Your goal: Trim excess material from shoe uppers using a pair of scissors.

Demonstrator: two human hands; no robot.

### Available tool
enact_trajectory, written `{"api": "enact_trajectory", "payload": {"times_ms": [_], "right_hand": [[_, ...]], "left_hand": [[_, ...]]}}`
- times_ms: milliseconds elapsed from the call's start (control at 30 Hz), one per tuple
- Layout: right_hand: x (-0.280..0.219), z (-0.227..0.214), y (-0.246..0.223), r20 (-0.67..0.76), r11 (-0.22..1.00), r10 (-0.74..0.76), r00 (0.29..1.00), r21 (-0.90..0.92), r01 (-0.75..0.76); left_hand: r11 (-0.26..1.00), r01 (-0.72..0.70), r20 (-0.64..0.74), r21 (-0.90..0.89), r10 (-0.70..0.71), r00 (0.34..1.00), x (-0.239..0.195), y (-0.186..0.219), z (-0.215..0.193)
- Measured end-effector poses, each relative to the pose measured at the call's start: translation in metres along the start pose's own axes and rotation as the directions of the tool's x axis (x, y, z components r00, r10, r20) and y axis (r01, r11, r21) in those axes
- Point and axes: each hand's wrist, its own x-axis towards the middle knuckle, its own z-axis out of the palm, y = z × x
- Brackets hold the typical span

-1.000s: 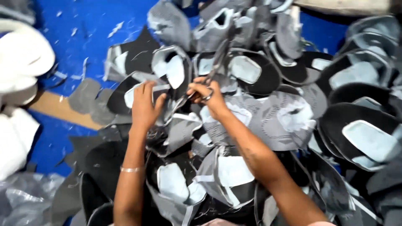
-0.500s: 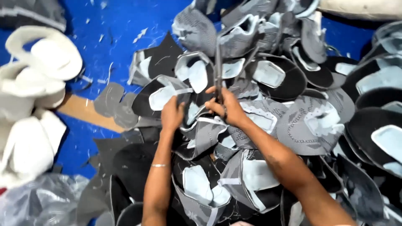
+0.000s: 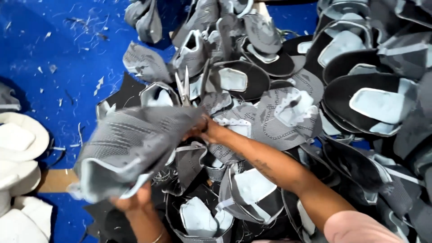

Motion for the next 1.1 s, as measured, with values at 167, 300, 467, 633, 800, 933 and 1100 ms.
{"api": "enact_trajectory", "payload": {"times_ms": [167,300,467,633,800,933,1100], "right_hand": [[0.039,-0.061,0.035,0.3,0.845,-0.143,0.943,0.533,-0.041],[0.004,-0.029,-0.01,0.203,0.99,-0.122,0.971,0.095,0.104],[-0.002,-0.011,-0.016,-0.03,0.991,-0.129,0.991,-0.04,0.127],[-0.009,-0.001,-0.028,-0.043,0.969,-0.125,0.991,0.211,0.131],[-0.002,-0.031,0.008,-0.044,0.979,-0.134,0.99,0.147,0.139],[-0.001,-0.024,0.015,-0.037,0.996,-0.084,0.996,0.035,0.086],[-0.009,0.01,-0.008,-0.034,0.964,-0.032,0.999,-0.264,0.022]], "left_hand": [[0.909,0.368,-0.34,0.197,-0.289,0.895,0.038,-0.073,-0.067],[0.864,0.471,-0.463,0.179,-0.349,0.815,0.045,-0.077,-0.07],[0.939,0.209,-0.32,0.272,-0.116,0.94,0.031,-0.043,-0.013],[0.95,0.261,0.061,0.171,-0.275,0.96,0.005,-0.106,-0.167],[0.884,0.254,0.014,0.392,-0.282,0.959,0.022,-0.055,0.011],[0.94,0.239,0.006,0.242,-0.248,0.969,0.019,-0.049,0.002],[0.947,0.273,-0.033,0.167,-0.271,0.962,0.02,-0.048,-0.009]]}}
